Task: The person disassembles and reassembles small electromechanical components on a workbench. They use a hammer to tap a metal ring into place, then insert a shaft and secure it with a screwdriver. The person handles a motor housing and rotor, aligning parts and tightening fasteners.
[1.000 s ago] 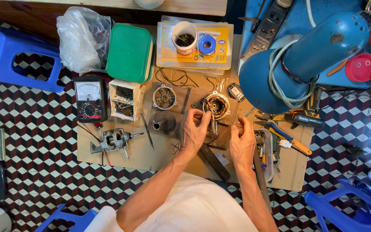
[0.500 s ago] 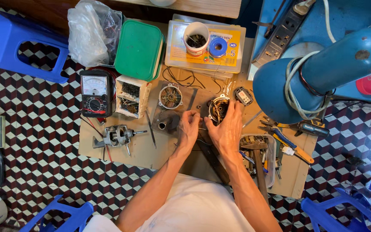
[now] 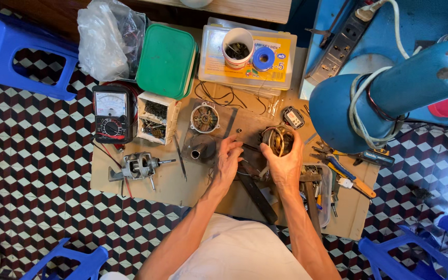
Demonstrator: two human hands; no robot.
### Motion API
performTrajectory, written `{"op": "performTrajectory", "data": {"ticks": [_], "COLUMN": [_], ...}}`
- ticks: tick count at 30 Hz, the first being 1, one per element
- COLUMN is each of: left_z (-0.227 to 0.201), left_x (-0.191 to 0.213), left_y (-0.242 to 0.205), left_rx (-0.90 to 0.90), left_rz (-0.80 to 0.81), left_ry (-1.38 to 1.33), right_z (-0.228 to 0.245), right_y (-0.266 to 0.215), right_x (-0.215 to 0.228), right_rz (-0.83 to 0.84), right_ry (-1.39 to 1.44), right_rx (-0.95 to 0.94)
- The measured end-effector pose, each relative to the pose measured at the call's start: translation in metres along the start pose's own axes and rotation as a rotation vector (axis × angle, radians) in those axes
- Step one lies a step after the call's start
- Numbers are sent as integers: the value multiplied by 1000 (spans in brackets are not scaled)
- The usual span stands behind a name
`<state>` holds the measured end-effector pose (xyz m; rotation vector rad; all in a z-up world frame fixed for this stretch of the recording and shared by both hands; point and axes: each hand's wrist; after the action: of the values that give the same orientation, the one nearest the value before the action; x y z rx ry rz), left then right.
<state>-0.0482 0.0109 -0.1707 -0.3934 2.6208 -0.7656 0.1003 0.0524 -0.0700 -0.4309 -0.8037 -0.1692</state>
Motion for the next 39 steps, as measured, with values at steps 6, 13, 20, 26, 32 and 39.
{"op": "performTrajectory", "data": {"ticks": [6, 13, 20, 26, 32, 39], "left_z": [-26, -61, -57, -57, -66, -80], "left_x": [-14, -24, -25, 33, 92, 132], "left_y": [-5, -28, -63, -114, -131, -146], "left_rx": [217, 382, 478, 633, 492, 391], "left_rz": [50, 360, 408, 352, 158, 349], "left_ry": [-221, -430, -648, -759, -843, -894], "right_z": [1, -6, 7, 26, 46, 56], "right_y": [-13, -21, -57, -103, -61, 64], "right_x": [11, 4, 17, 29, -11, -141], "right_rz": [95, 299, 317, 456, 505, 282], "right_ry": [209, 887, 654, 372, 286, -345], "right_rx": [-71, -190, -65, 179, 221, 354]}}
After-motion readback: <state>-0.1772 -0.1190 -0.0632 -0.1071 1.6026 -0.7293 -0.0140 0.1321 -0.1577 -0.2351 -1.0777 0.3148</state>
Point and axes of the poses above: each hand's wrist, its own y-axis towards the middle knuckle, its own x-axis out of the back of the hand, z = x × y, and after that the axes turned 15 degrees about -y, right-handed
